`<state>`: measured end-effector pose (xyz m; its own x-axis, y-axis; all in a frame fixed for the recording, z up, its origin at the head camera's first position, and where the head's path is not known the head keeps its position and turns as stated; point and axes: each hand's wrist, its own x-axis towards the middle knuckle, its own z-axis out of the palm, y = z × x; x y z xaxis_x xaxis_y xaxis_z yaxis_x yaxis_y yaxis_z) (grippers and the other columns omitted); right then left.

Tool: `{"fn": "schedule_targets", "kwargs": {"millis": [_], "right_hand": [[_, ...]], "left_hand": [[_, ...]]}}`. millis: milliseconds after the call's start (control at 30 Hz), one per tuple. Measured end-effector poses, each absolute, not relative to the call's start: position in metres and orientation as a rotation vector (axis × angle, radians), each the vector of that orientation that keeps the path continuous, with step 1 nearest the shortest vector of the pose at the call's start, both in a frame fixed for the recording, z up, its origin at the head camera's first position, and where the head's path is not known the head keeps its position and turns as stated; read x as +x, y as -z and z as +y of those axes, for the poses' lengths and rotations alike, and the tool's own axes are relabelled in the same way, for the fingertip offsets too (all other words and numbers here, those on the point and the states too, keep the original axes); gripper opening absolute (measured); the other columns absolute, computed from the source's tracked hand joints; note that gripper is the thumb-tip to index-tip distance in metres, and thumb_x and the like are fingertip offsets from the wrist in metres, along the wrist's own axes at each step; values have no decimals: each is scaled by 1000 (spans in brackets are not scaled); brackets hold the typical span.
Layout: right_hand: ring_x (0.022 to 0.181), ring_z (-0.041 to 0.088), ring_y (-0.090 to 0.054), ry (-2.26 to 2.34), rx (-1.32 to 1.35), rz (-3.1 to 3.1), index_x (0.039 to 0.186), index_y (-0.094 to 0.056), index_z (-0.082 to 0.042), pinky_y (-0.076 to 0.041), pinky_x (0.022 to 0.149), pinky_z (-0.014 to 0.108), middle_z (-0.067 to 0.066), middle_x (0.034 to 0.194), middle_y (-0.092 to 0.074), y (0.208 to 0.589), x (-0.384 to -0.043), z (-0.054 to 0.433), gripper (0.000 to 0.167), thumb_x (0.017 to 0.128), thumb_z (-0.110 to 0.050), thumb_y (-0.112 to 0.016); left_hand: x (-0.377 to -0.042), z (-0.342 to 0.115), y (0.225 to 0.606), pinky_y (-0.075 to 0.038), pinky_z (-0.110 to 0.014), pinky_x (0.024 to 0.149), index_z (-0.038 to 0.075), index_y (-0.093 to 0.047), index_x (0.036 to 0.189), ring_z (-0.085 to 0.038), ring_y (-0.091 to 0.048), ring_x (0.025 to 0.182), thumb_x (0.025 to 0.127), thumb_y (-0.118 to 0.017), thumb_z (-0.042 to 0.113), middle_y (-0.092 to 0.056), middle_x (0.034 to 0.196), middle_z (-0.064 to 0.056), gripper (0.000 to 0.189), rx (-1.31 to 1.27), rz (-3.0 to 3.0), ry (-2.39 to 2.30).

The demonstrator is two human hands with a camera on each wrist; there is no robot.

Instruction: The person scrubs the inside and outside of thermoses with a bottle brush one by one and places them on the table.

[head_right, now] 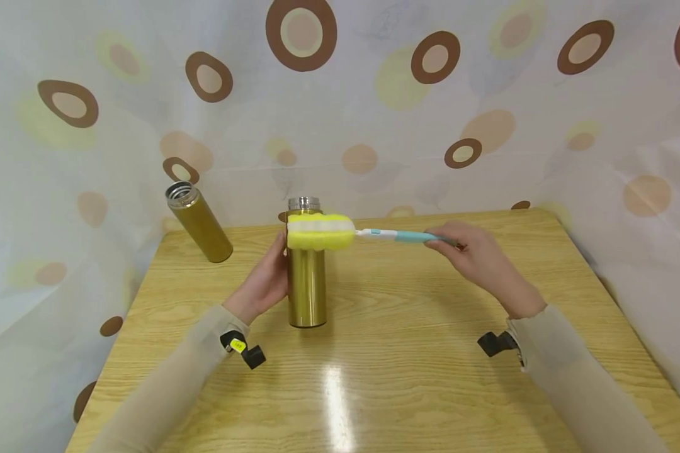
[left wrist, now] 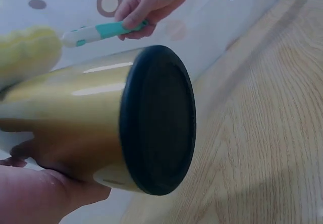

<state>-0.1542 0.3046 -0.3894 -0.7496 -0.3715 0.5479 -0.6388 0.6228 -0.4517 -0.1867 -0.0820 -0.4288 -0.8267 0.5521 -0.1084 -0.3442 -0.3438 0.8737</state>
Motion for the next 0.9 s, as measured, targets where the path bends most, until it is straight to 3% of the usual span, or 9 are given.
{"fn": "schedule_targets", "kwargs": {"millis": [167, 367, 533, 767, 900], "right_hand": [[63, 6, -45, -913, 700, -2446, 115, -78, -5, -37, 58, 19, 3, 88, -72, 387, -153, 304, 23, 93, 2, -74], [64, 4, -46, -912, 752, -2424, 112, -78, -6, -38, 59, 17, 1, 85, -70, 389, -156, 303, 25, 90, 5, -76], [60, 1, -37, -921, 942, -2412, 108, -79, -7, -33, 54, 18, -7, 77, -60, 394, -156, 302, 25, 86, 6, -78], [63, -1, -39, -950, 1150, -2458, 108, -79, -10, -35, 56, 16, -16, 82, -60, 401, -156, 304, 26, 88, 6, -76], [64, -1, -39, -969, 1205, -2479, 108, -78, -12, -36, 55, 15, -13, 85, -63, 401, -155, 305, 27, 88, 5, -76]], "left_hand": [[-183, -83, 428, -44, -44, 108, 31, -24, 158, -25, -47, 134, 112, -19, 52, -43, 145, -7, 51, 331, 1288, -2168], [-183, -84, 428, -31, -52, 120, 27, -15, 165, -33, -32, 148, 114, -26, 40, -35, 157, -12, 54, 352, 1303, -2236], [-188, -85, 429, -23, -49, 125, 27, -20, 163, -29, -33, 148, 112, -37, 43, -38, 156, -9, 56, 242, 1275, -2355], [-198, -92, 424, -39, -44, 115, 38, -24, 163, -24, -52, 130, 113, -36, 44, -49, 143, -4, 53, 220, 1290, -2452], [-200, -94, 423, -45, -43, 110, 39, -23, 163, -23, -55, 127, 113, -37, 44, -49, 144, -3, 53, 202, 1304, -2477]]}}
